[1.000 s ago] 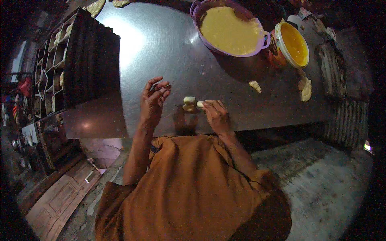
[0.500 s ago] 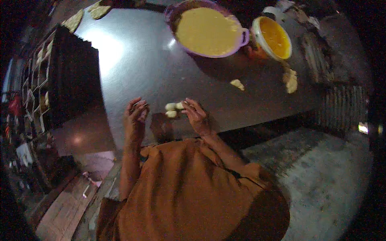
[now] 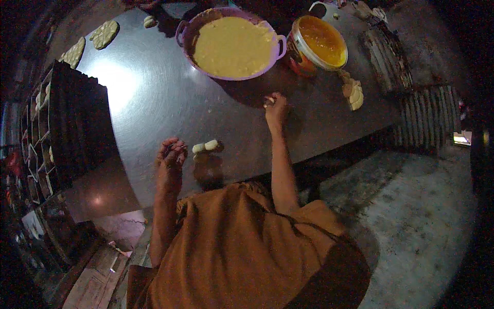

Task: The person picks up pieces of dough, fills them with a yellow paste from a container, and rolls or folds them into small round buns before placing them into metal baking trays.

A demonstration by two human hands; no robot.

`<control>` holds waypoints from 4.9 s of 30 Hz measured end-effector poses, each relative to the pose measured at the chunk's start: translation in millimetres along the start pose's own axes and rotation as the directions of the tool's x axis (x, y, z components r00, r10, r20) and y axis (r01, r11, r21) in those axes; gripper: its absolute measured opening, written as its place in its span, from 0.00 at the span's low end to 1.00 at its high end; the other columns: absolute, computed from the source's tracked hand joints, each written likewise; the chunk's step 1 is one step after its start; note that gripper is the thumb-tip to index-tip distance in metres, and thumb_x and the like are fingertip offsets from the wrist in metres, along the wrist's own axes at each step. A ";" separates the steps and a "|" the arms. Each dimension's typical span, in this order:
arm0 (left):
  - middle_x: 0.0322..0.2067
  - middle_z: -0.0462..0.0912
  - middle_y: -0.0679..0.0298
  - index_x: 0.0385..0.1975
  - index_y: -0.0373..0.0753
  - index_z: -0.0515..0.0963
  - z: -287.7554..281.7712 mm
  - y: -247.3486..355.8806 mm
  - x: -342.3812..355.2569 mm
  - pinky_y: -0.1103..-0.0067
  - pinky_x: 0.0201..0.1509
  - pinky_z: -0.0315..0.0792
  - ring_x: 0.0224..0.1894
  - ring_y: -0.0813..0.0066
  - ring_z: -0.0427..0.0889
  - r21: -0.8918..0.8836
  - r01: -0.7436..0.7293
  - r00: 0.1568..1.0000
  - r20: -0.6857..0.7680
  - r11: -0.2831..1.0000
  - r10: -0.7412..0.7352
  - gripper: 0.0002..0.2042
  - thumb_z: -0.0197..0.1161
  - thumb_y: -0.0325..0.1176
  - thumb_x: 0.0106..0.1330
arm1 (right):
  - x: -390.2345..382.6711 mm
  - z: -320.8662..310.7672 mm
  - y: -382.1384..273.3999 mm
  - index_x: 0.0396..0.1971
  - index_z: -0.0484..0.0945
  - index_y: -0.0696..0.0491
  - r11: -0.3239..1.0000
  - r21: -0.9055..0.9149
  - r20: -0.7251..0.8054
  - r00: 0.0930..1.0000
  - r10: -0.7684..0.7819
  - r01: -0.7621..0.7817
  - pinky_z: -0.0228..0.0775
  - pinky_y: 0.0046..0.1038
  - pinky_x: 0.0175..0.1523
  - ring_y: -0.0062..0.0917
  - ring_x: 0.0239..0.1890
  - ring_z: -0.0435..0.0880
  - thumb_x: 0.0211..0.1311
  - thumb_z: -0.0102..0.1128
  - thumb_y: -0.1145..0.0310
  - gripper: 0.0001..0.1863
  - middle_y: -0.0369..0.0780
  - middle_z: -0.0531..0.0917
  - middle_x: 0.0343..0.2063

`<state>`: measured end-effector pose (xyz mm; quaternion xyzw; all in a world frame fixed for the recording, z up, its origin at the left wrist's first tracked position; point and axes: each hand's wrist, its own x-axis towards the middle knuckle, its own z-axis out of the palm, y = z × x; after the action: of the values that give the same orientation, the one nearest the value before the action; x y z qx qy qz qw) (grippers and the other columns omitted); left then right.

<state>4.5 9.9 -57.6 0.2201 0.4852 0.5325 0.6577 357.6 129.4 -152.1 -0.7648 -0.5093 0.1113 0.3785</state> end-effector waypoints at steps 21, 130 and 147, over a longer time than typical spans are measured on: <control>0.28 0.78 0.61 0.27 0.38 0.77 120.6 39.2 -15.7 0.69 0.39 0.70 0.32 0.63 0.77 0.474 -0.859 0.506 0.719 0.196 0.476 0.06 0.67 0.29 0.53 | -137.4 -126.0 -85.3 0.57 0.70 0.54 -0.302 0.452 0.875 0.483 -0.032 -0.839 0.76 0.31 0.53 0.26 0.51 0.77 0.58 0.65 0.73 0.26 0.37 0.78 0.50; 0.39 0.81 0.63 0.46 0.35 0.76 30.8 66.2 -23.7 0.73 0.44 0.77 0.39 0.71 0.81 -0.275 0.270 0.943 0.271 0.923 -0.195 0.16 0.60 0.42 0.68 | -91.5 -89.6 -259.3 0.37 0.84 0.54 0.566 0.525 0.293 0.489 -0.822 0.636 0.77 0.29 0.39 0.28 0.35 0.85 0.47 0.70 0.75 0.13 0.39 0.85 0.33; 0.43 0.81 0.61 0.46 0.32 0.78 39.6 78.8 -36.3 0.76 0.51 0.75 0.45 0.72 0.80 -0.081 -0.026 0.983 0.177 0.996 0.040 0.13 0.64 0.27 0.63 | -132.5 -74.2 -258.5 0.39 0.83 0.55 0.853 0.502 0.518 0.840 -0.162 -0.145 0.76 0.25 0.40 0.21 0.36 0.82 0.58 0.67 0.69 0.10 0.39 0.85 0.35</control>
<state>2.0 12.2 37.7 0.2489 0.3995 0.5399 0.6978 158.7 30.8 49.4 -0.5672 -0.5490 0.4550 0.4122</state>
